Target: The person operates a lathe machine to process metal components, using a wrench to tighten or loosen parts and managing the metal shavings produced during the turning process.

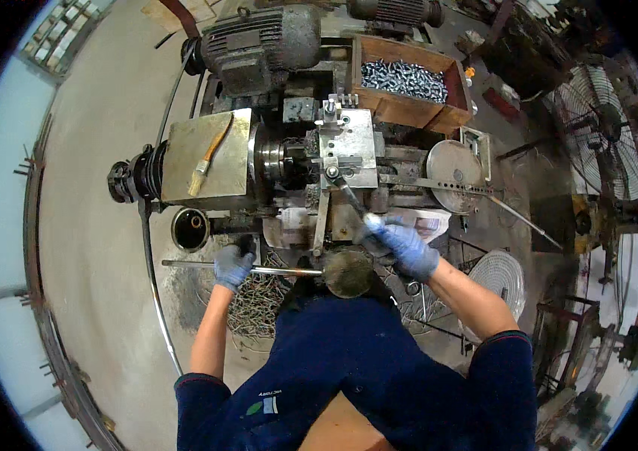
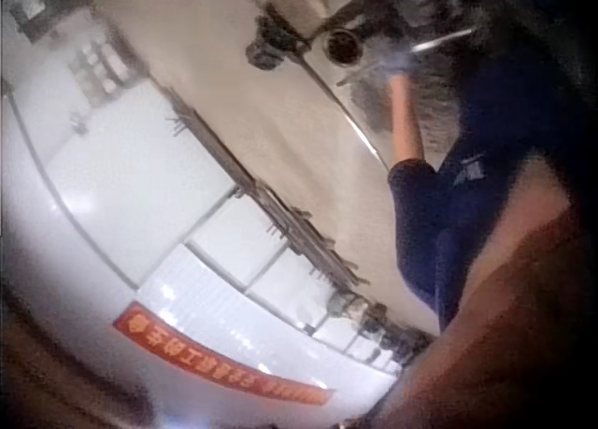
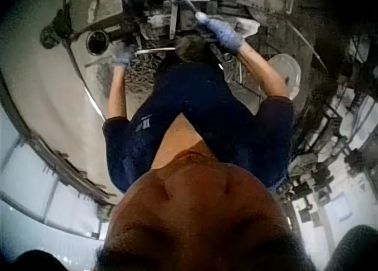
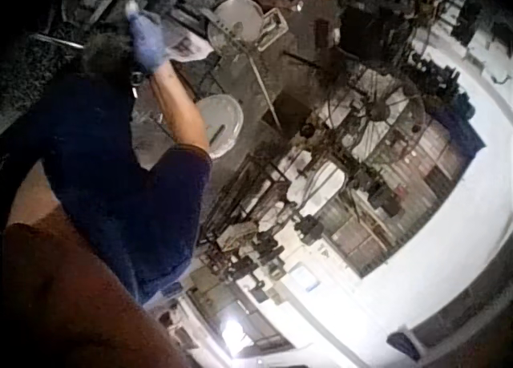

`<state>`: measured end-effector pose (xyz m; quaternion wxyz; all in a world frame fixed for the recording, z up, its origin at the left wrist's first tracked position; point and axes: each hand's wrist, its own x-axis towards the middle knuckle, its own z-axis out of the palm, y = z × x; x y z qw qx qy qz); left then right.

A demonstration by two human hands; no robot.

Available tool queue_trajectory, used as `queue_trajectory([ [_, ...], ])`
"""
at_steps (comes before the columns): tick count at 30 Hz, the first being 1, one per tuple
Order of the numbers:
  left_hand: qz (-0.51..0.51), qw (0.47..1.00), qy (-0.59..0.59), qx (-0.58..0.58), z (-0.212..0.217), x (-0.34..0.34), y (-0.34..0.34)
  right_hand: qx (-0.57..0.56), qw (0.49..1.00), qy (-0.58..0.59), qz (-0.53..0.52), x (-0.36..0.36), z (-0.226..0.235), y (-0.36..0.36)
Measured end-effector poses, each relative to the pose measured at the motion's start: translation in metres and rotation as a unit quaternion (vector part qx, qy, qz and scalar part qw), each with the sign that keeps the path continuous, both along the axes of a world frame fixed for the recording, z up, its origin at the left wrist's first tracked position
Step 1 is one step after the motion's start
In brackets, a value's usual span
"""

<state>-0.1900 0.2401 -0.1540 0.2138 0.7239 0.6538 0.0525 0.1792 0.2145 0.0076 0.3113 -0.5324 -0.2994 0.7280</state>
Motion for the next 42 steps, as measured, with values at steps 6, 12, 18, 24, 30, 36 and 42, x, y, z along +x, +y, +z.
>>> queue_trajectory([
  [6, -0.056, 0.997, 0.044, 0.012, 0.008, 0.006, -0.003, -0.022, 0.999, -0.035, 0.003, 0.008, 0.029, 0.004],
  [12, -0.026, 0.999, 0.027, 0.036, 0.017, 0.012, -0.002, 0.295, 0.846, -0.413, 0.162, 0.065, 0.048, 0.009],
  [18, 0.013, 0.990, -0.059, 0.129, 0.002, 0.013, -0.003, 0.336, 0.699, -0.550, 0.311, 0.084, 0.030, 0.035],
  [24, 0.025, 0.992, -0.037, 0.114, 0.016, 0.024, 0.002, 0.322, 0.612, -0.583, 0.427, 0.097, 0.035, 0.066],
  [30, 0.034, 0.985, -0.082, 0.145, 0.016, 0.027, 0.005, 0.262, 0.617, -0.588, 0.452, 0.106, 0.031, 0.090],
  [36, 0.036, 0.991, -0.036, 0.120, 0.017, 0.027, 0.006, 0.292, 0.653, -0.558, 0.421, 0.107, 0.021, 0.088],
  [42, 0.037, 0.992, -0.048, 0.112, 0.027, 0.029, 0.007, 0.266, 0.678, -0.552, 0.406, 0.102, 0.025, 0.086],
])
